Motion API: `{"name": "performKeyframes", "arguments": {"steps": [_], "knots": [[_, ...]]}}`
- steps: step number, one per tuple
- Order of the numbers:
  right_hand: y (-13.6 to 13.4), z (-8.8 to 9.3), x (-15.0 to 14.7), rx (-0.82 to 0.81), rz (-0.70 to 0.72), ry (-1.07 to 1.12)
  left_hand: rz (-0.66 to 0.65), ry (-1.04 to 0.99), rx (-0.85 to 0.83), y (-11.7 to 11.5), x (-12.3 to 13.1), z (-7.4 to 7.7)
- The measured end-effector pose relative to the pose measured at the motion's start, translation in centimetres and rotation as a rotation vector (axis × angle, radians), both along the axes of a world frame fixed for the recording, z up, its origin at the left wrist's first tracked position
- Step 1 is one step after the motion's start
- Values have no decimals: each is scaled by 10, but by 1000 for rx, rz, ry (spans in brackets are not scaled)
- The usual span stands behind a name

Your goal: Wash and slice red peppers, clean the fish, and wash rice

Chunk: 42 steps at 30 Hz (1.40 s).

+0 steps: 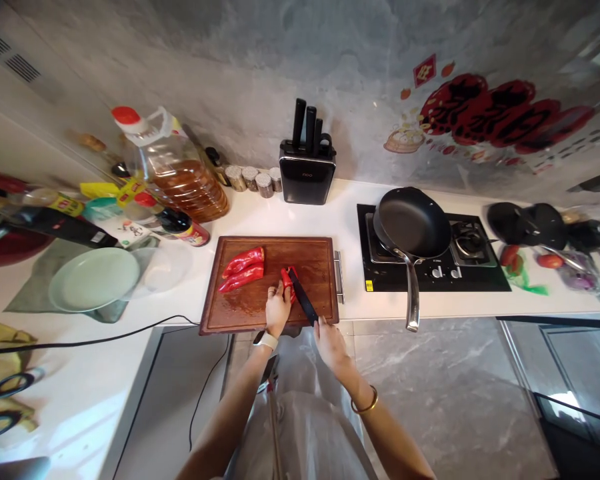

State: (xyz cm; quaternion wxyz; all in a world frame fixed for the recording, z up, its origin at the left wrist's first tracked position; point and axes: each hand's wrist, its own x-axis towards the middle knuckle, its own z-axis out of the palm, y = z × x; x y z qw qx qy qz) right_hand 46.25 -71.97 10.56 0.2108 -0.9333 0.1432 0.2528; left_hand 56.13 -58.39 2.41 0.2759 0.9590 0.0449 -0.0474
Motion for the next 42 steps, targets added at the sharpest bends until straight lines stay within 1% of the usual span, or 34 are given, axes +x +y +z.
{"name": "performKeyframes", "arguments": {"steps": [2,6,10,13,18,23,29,35,42], "knots": [[7,-3,-2,-18,-2,13,-23,1,37,0,-1,-1],[18,-6,4,16,-22,10,-39,27,132,2,-3,-3],[18,-5,17,26,-37,-37,-41,-17,252,6,-4,-2],[15,-7,17,6,-35,-61,-17,-42,283,7,-4,-2],[12,-17,-2,-51,-55,-38,-10,-11,263,5,-5,-2],[15,-29,-16,-13,-93,-82,5,-10,208,2,-6,-1],[20,-41,-21,5,-138,-108,17,-18,203,-4,-7,-3],[22,-43,-22,4,-150,-115,12,-30,201,-3,-8,-4],[21,-41,-16,44,-220,-143,-23,20,178,2,-7,-2]]}}
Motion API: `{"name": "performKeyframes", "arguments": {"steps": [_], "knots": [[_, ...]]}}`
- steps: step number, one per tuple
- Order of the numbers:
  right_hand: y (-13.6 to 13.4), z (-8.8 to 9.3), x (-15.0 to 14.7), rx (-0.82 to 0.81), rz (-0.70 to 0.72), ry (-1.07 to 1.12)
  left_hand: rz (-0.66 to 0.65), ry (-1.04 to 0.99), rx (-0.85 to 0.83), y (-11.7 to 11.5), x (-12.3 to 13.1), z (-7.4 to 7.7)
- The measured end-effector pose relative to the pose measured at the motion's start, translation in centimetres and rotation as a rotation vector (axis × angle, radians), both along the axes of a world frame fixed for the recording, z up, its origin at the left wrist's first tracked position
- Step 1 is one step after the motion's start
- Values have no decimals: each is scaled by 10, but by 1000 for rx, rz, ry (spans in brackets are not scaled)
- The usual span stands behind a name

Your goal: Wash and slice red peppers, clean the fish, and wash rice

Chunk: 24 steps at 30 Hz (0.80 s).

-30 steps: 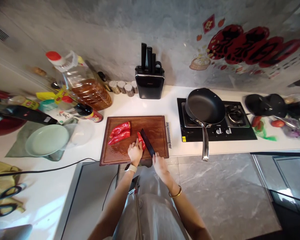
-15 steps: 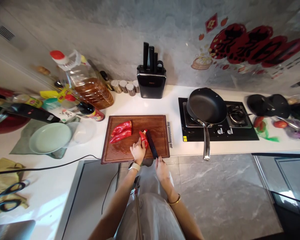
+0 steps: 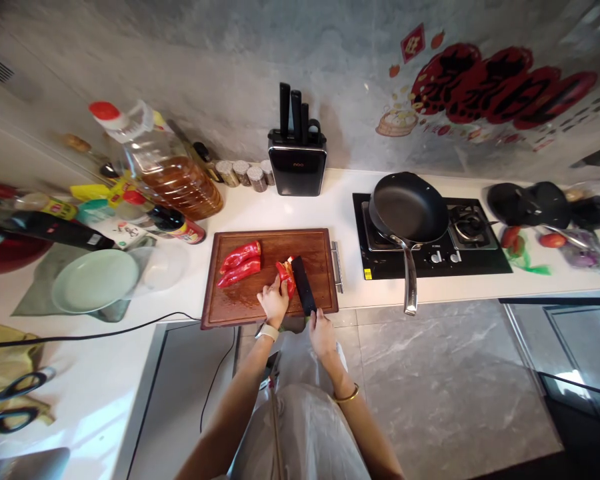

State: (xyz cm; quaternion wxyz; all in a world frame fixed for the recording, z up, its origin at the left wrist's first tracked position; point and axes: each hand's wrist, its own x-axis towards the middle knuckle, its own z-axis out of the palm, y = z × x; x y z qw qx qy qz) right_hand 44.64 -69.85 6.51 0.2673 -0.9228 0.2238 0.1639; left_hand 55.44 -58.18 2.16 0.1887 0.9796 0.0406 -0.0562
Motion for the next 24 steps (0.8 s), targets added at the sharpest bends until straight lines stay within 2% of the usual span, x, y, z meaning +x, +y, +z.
{"name": "performKeyframes", "arguments": {"steps": [6,11,13,18,24], "knots": [[-3,4,3,1,10,15,45,-44,66,-5,-3,9],[-4,5,1,-20,45,13,-153,-46,114,-5,-5,21],[-3,5,0,-19,49,19,-196,-54,128,-6,-6,23],[-3,6,0,-19,46,18,-190,-80,126,-12,-12,17],[-2,7,2,-60,55,20,-123,-62,20,-16,-12,7]]}}
